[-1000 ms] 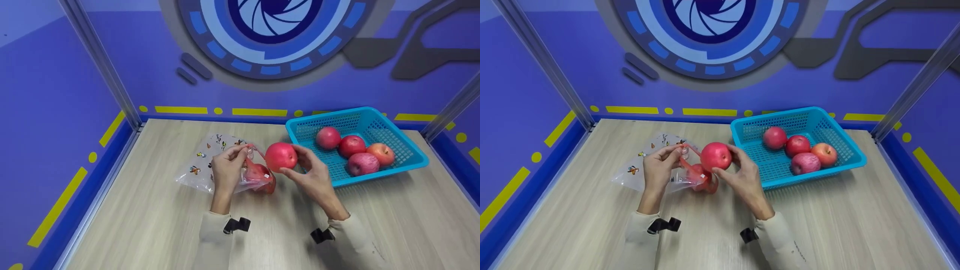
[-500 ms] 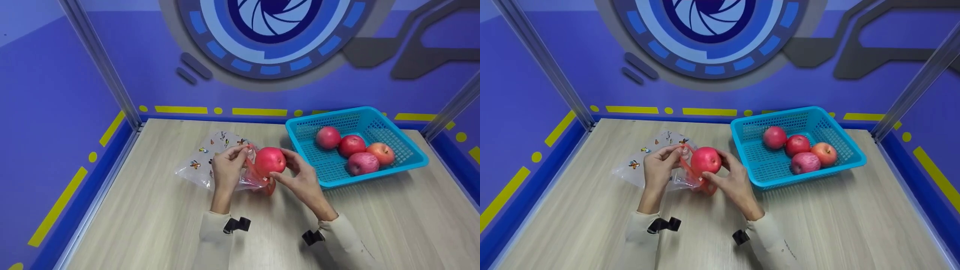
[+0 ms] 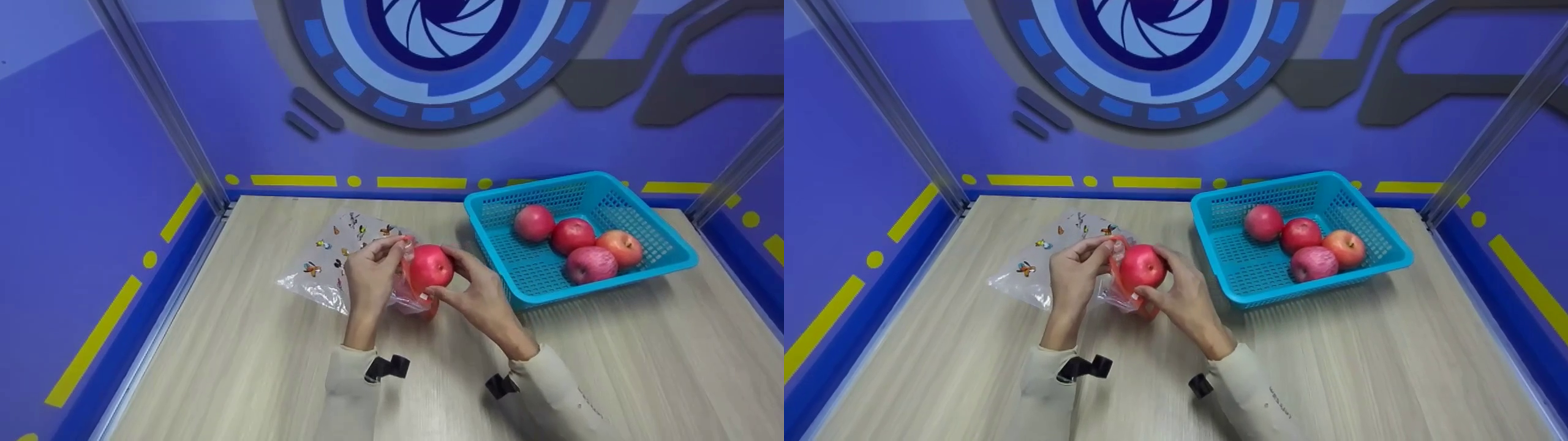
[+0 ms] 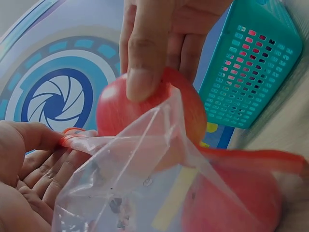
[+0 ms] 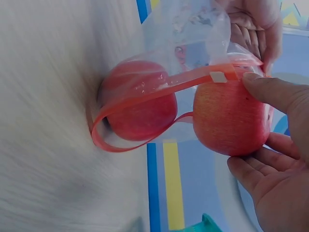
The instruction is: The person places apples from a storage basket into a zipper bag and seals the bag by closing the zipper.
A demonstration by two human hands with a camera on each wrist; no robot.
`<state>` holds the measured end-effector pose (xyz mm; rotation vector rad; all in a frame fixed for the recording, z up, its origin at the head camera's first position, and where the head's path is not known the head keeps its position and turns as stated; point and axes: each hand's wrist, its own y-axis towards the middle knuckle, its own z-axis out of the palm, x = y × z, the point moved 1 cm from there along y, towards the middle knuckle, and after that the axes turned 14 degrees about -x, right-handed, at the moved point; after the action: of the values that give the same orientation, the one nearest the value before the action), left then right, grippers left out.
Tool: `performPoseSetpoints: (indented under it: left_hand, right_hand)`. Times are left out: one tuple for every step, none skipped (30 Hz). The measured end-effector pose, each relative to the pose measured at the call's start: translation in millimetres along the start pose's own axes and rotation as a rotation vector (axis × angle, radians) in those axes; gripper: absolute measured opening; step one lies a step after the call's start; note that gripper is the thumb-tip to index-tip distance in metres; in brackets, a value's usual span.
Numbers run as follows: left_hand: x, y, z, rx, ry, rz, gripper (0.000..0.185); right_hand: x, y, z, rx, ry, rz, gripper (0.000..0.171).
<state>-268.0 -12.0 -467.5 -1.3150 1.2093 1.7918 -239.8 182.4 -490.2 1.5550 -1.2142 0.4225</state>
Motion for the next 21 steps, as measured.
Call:
performPoseSetpoints:
  left_hand:
    - [-0.3,0.0,0.1,0.001,0.002,0.003,0.01]
    - [-0.4,0.0,0.4,0.003,-0.001,0.0,0.01]
    - [-0.4,0.0,0.7,0.003,-0.003,-0.004,0.01]
    - [-0.4,-0.1,0.9,0.005,-0.006,-0.011,0.01]
    - [-0.4,-0.3,1.0,0.008,-0.013,-0.02,0.011]
    - [-0.5,-0.5,1.2,0.01,-0.018,-0.028,0.011]
    - [-0.4,-0.6,1.4,0.015,-0.027,-0.037,0.011]
    - [-0.4,-0.6,1.8,0.019,-0.038,-0.047,0.012]
    - [-0.5,-0.6,2.1,0.025,-0.049,-0.052,0.012]
    - [-0.5,-0.7,2.3,0.031,-0.059,-0.059,0.012]
    - [-0.7,-0.7,2.5,0.038,-0.068,-0.063,0.012]
    - [-0.3,-0.8,3.0,0.043,-0.072,-0.064,0.012]
    - [-0.2,-0.9,3.3,0.048,-0.074,-0.067,0.011]
    - [-0.5,-1.0,3.6,0.054,-0.079,-0.068,0.011]
    - [-0.7,-1.3,3.8,0.06,-0.082,-0.07,0.011]
    - [-0.8,-1.7,4.0,0.065,-0.084,-0.072,0.011]
    - [-1.1,-2.0,4.3,0.067,-0.088,-0.071,0.011]
    - [-1.2,-2.2,4.8,0.072,-0.101,-0.076,0.011]
    - [-2.0,-2.5,5.0,0.077,-0.12,-0.083,0.012]
    - [-2.3,-2.9,5.6,0.084,-0.149,-0.095,0.012]
    - [-2.6,-3.4,6.3,0.087,-0.172,-0.11,0.013]
  right_hand:
    - [0.0,-0.2,1.0,0.009,-0.003,-0.007,0.081]
    - [-0.1,-0.3,1.9,0.016,-0.005,-0.012,0.081]
    - [-0.2,-0.3,2.8,0.021,-0.004,-0.015,0.08]
    - [-0.6,-0.4,3.5,0.025,-0.004,-0.015,0.08]
    - [-1.0,-0.4,4.1,0.028,-0.004,-0.013,0.08]
    - [-1.1,-0.4,4.4,0.03,-0.004,-0.007,0.08]
    - [-1.5,-0.3,4.7,0.032,0.0,0.002,0.08]
    - [-1.5,-0.2,4.9,0.035,0.003,0.013,0.08]
    - [-1.7,-0.1,5.0,0.038,0.009,0.028,0.08]
    - [-1.9,0.0,5.3,0.043,0.016,0.04,0.08]
    - [-2.1,0.1,5.6,0.048,0.022,0.054,0.08]
    - [-2.3,0.1,5.9,0.053,0.027,0.07,0.08]
    - [-2.5,0.0,6.2,0.056,0.031,0.083,0.08]
    - [-2.7,0.1,6.6,0.059,0.034,0.093,0.08]
    - [-3.0,0.1,7.0,0.061,0.036,0.1,0.08]
    - [-3.1,-0.1,7.1,0.06,0.04,0.101,0.079]
    - [-2.9,-0.1,6.8,0.057,0.041,0.102,0.079]
    - [-2.6,-0.3,6.3,0.052,0.042,0.1,0.079]
    - [-2.1,-0.2,5.6,0.045,0.047,0.092,0.079]
    - [-1.6,-0.1,4.5,0.038,0.05,0.083,0.079]
    - [-1.0,0.0,3.0,0.029,0.051,0.073,0.079]
